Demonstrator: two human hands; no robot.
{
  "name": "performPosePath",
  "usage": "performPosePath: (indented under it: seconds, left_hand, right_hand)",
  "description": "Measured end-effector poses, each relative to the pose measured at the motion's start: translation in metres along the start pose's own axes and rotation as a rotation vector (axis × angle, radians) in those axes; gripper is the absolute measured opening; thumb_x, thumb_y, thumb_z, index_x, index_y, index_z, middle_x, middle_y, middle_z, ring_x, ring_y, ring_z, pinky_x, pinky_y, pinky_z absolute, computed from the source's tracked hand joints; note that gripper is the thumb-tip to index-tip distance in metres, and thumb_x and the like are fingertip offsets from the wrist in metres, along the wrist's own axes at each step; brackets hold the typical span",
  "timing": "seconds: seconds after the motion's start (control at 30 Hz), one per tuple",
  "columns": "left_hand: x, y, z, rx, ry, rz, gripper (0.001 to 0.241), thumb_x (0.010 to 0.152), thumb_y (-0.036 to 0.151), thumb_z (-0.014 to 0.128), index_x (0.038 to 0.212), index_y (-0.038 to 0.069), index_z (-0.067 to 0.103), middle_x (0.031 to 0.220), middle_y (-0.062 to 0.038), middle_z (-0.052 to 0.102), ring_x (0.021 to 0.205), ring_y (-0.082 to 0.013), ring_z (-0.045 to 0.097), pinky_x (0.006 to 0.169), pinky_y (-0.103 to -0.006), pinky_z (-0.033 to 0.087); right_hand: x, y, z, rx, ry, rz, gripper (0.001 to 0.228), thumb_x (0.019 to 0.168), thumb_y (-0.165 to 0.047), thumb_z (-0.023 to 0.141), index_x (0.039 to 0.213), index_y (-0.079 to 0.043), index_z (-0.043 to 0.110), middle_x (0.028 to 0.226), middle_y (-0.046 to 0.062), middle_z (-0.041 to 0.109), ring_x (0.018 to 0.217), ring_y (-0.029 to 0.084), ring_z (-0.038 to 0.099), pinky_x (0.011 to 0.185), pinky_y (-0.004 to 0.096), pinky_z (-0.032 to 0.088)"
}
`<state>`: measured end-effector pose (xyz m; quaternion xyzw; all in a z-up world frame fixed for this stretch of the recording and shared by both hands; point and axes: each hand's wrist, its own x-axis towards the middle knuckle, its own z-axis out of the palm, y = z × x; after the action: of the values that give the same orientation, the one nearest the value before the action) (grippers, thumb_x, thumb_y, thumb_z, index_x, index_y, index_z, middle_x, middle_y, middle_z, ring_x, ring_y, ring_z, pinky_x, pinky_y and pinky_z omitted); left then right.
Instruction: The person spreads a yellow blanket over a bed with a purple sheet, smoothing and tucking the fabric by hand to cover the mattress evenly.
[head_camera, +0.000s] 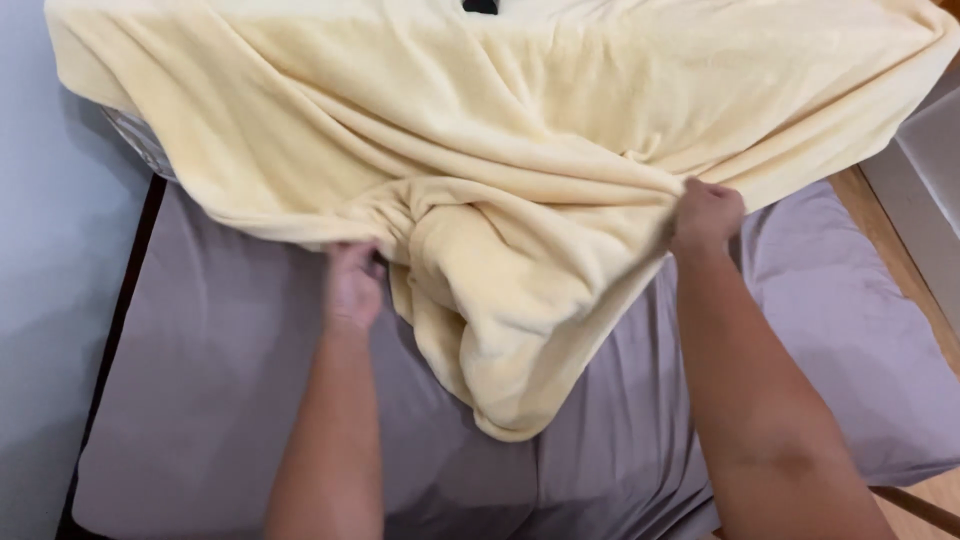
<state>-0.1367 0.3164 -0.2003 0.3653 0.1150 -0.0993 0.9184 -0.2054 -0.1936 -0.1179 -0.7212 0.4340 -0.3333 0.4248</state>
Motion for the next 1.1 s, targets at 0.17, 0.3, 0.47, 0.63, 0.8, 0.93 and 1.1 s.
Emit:
performPosePath:
  seconds: [0.17, 0.3, 0.47, 0.63, 0.8, 0.93, 1.1]
  left_hand:
    - [0.000, -0.102, -0.025, -0.105, 0.059, -0.162, 0.060, 0.086, -0.007, 0.058, 0.141, 0.013, 0.051, 0.127, -0.010, 0.063, 0.107, -0.0233, 0.064, 0.089, -0.0367, 0.055]
    - [0.024, -0.132, -0.034, -0.217, 0.136, -0.239, 0.050, 0.087, -0.008, 0.058, 0.136, 0.000, 0.055, 0.129, -0.018, 0.066, 0.113, -0.0324, 0.068, 0.098, -0.0444, 0.059]
    - [-0.003, -0.082, 0.025, 0.098, 0.034, -0.302, 0.049, 0.088, -0.004, 0.058, 0.136, 0.004, 0.053, 0.130, -0.015, 0.065, 0.113, -0.0299, 0.067, 0.098, -0.0438, 0.057]
    - [0.000, -0.086, 0.030, 0.272, 0.005, -0.315, 0.043, 0.090, 0.001, 0.064, 0.133, -0.001, 0.061, 0.128, -0.015, 0.067, 0.111, -0.0285, 0.067, 0.097, -0.0421, 0.056]
    - [-0.014, -0.077, 0.047, 0.007, -0.094, -0.086, 0.050, 0.084, -0.006, 0.067, 0.133, 0.000, 0.059, 0.132, -0.010, 0.066, 0.118, -0.0233, 0.066, 0.102, -0.0363, 0.054]
    - [-0.004, -0.079, 0.034, -0.081, -0.055, -0.119, 0.045, 0.090, -0.001, 0.066, 0.134, -0.001, 0.058, 0.130, -0.015, 0.066, 0.116, -0.0282, 0.066, 0.102, -0.0419, 0.055]
    - [0.015, -0.103, 0.014, 0.070, -0.147, -0.248, 0.058, 0.084, -0.006, 0.063, 0.141, -0.001, 0.055, 0.138, -0.013, 0.063, 0.119, -0.0273, 0.065, 0.103, -0.0399, 0.055]
  right_hand:
    - [-0.095, -0.055, 0.032, -0.409, -0.048, -0.466, 0.046, 0.076, -0.024, 0.085, 0.115, -0.008, 0.068, 0.122, 0.019, 0.058, 0.117, 0.040, 0.053, 0.097, 0.052, 0.043]
    - [-0.163, -0.053, 0.077, -0.198, -0.490, -0.539, 0.043, 0.084, -0.024, 0.071, 0.123, -0.008, 0.062, 0.128, 0.017, 0.057, 0.119, 0.035, 0.059, 0.108, 0.051, 0.051]
    - [-0.214, -0.090, 0.079, -0.465, -0.769, -0.503, 0.084, 0.084, -0.041, 0.080, 0.152, -0.014, 0.038, 0.159, 0.020, 0.028, 0.148, 0.041, 0.025, 0.121, 0.053, 0.028]
    - [-0.173, -0.009, 0.123, -0.594, -0.949, -0.393, 0.113, 0.085, -0.054, 0.079, 0.167, -0.019, 0.009, 0.171, 0.026, -0.003, 0.159, 0.039, -0.002, 0.129, 0.045, 0.012]
    - [-0.159, 0.015, 0.140, -0.508, -0.957, -0.441, 0.118, 0.081, -0.049, 0.082, 0.167, -0.016, 0.009, 0.171, 0.027, -0.001, 0.161, 0.039, -0.003, 0.129, 0.045, 0.010]
    - [-0.160, -0.021, 0.135, -0.592, -0.974, -0.361, 0.125, 0.077, -0.052, 0.084, 0.165, -0.014, 0.003, 0.171, 0.026, -0.005, 0.159, 0.039, -0.005, 0.127, 0.044, 0.011]
    - [-0.141, -0.020, 0.154, -0.720, -1.144, -0.291, 0.132, 0.073, -0.058, 0.082, 0.165, -0.014, -0.002, 0.172, 0.022, -0.004, 0.160, 0.036, -0.001, 0.126, 0.047, 0.016]
